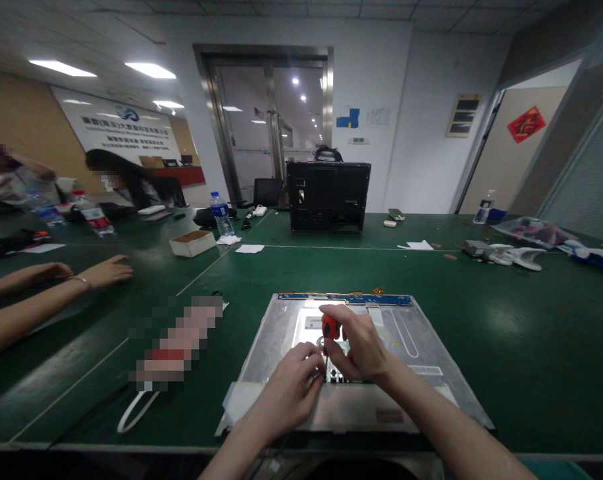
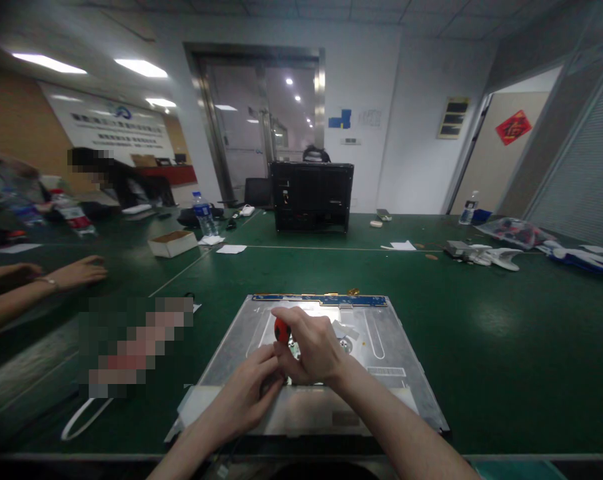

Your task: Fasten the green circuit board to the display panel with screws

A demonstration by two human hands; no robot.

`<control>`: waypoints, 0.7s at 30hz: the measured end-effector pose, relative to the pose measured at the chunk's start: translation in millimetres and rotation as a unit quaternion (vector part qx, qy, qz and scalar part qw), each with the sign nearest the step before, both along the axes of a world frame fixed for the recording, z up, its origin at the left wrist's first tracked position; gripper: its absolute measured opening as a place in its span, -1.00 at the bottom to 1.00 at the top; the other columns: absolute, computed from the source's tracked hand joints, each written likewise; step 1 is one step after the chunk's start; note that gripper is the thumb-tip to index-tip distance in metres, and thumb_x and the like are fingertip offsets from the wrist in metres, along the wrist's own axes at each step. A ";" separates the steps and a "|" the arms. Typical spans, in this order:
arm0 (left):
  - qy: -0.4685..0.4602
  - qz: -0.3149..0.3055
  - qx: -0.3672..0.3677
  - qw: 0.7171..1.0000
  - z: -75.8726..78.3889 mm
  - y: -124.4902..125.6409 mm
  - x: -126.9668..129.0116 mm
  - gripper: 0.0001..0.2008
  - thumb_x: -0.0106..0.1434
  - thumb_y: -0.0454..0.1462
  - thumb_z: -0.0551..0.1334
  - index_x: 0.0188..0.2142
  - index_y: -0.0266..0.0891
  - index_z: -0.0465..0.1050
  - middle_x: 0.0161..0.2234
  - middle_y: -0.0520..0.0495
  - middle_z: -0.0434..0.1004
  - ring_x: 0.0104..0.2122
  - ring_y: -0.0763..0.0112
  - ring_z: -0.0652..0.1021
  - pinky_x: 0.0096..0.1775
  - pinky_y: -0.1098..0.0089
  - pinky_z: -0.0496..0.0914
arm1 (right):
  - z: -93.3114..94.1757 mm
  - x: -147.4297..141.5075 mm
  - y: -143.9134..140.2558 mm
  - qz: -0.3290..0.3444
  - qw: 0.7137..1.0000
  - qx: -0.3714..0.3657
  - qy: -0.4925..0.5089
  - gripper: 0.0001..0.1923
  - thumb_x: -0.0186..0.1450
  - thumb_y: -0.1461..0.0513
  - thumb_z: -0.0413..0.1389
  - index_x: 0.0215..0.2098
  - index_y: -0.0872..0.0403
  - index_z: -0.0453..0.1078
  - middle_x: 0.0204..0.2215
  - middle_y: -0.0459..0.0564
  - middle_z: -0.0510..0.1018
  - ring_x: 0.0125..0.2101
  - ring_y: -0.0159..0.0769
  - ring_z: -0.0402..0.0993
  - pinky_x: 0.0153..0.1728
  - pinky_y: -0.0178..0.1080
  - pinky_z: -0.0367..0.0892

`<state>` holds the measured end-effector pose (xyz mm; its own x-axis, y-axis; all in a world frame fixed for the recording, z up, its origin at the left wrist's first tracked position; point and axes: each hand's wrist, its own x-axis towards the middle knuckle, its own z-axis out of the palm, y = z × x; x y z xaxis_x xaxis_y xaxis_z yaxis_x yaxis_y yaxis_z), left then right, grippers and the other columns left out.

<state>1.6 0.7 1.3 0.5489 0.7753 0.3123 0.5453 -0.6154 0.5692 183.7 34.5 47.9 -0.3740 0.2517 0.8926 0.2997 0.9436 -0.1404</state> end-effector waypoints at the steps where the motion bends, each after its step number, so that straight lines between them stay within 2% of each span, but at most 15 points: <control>1: -0.002 0.004 0.004 1.000 -0.3 0.0 -0.1 -0.82 0.26 -0.42 0.08 -0.29 -0.23 0.43 -0.18 -0.17 0.46 -0.16 0.18 0.48 -0.14 0.25 0.38 | 0.6 0.4 -0.7 0.002 1.000 -0.002 -0.001 -0.53 0.30 0.30 -0.04 0.18 0.08 0.13 -0.42 -0.09 0.47 -0.52 -0.36 0.40 -0.54 -0.33 0.32; 5: -0.001 0.007 0.007 1.000 -0.3 -0.1 -0.1 -0.83 0.26 -0.42 0.08 -0.32 -0.22 0.43 -0.20 -0.16 0.47 -0.18 0.20 0.48 -0.17 0.28 0.39 | -0.8 0.5 -0.9 -0.011 1.000 -0.006 0.000 -0.52 0.29 0.33 -0.04 0.18 0.09 0.13 -0.41 -0.07 0.47 -0.52 -0.36 0.39 -0.55 -0.34 0.31; 11: 0.001 0.007 0.009 1.000 -1.7 0.1 -1.6 -0.82 0.27 -0.40 0.12 -0.24 -0.21 0.48 -0.20 -0.15 0.47 -0.18 0.20 0.49 -0.16 0.29 0.42 | -5.1 -3.4 2.2 -0.034 0.999 0.005 0.016 -0.51 0.26 0.34 -0.01 0.16 0.04 0.13 -0.43 -0.12 0.45 -0.55 -0.39 0.34 -0.60 -0.37 0.25; 16: 0.001 0.010 0.023 1.000 -6.0 0.8 -3.6 -0.81 0.26 -0.39 0.15 -0.20 -0.20 0.50 -0.18 -0.15 0.48 -0.17 0.20 0.49 -0.12 0.28 0.43 | -8.0 -4.4 4.0 -0.051 0.998 0.023 0.018 -0.58 0.32 0.28 0.02 0.14 0.05 0.14 -0.50 -0.16 0.42 -0.59 -0.39 0.28 -0.62 -0.36 0.20; 21: 0.000 0.007 0.010 1.000 -6.6 0.9 -2.9 -0.80 0.26 -0.40 0.14 -0.20 -0.21 0.50 -0.19 -0.15 0.48 -0.17 0.20 0.48 -0.13 0.26 0.42 | -8.0 -3.5 3.3 -0.053 0.998 0.022 0.006 -0.59 0.35 0.25 0.02 0.15 0.03 0.13 -0.49 -0.16 0.44 -0.58 -0.40 0.32 -0.60 -0.36 0.21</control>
